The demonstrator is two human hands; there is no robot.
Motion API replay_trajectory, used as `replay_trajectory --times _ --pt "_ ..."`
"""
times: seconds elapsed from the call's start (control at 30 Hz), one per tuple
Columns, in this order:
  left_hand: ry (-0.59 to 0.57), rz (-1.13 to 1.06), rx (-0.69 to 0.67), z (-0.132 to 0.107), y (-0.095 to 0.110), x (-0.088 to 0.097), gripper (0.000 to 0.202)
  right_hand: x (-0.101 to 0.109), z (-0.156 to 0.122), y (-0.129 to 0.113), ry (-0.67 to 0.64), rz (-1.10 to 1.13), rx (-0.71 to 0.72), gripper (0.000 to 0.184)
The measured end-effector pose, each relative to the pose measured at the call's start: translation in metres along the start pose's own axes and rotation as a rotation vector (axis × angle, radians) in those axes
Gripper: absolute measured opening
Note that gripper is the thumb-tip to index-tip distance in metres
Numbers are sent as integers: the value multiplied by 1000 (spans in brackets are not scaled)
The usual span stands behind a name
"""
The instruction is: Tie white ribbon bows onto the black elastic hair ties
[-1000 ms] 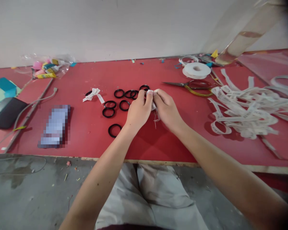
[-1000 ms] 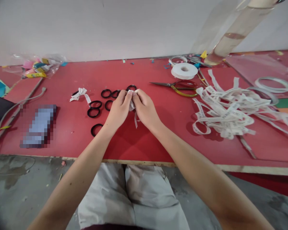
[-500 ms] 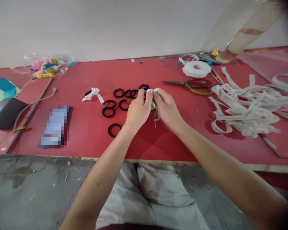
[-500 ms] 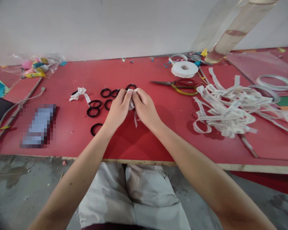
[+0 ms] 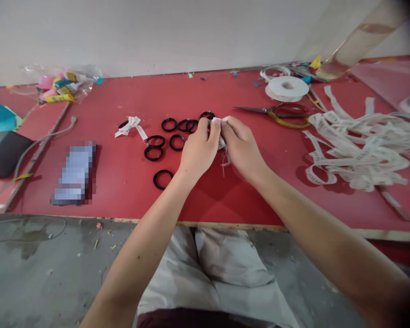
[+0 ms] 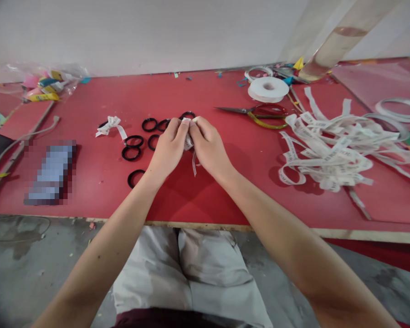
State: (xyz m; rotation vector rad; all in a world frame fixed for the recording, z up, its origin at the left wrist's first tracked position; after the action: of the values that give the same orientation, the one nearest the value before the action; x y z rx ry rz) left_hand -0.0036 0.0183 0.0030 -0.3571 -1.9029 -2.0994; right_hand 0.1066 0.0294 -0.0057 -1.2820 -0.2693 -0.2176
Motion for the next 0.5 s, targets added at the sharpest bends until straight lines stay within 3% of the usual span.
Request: replay_trajectory --times 0.5 --pt "-21 86 8 -3 9 3 22 1 -2 -3 11 -25 9 36"
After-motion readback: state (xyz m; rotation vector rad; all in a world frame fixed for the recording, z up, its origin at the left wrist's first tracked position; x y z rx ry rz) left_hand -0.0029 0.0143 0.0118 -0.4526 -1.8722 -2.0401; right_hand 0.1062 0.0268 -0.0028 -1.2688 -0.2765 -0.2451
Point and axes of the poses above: each hand's wrist, its own z-axis towards the middle knuckle, its own x-axis out of the back of the hand, y = z × x, the point moved 2 cm from there along z, towards the middle knuckle, and after that the axes turned 7 degrees about -z, right-handed, at the moved point
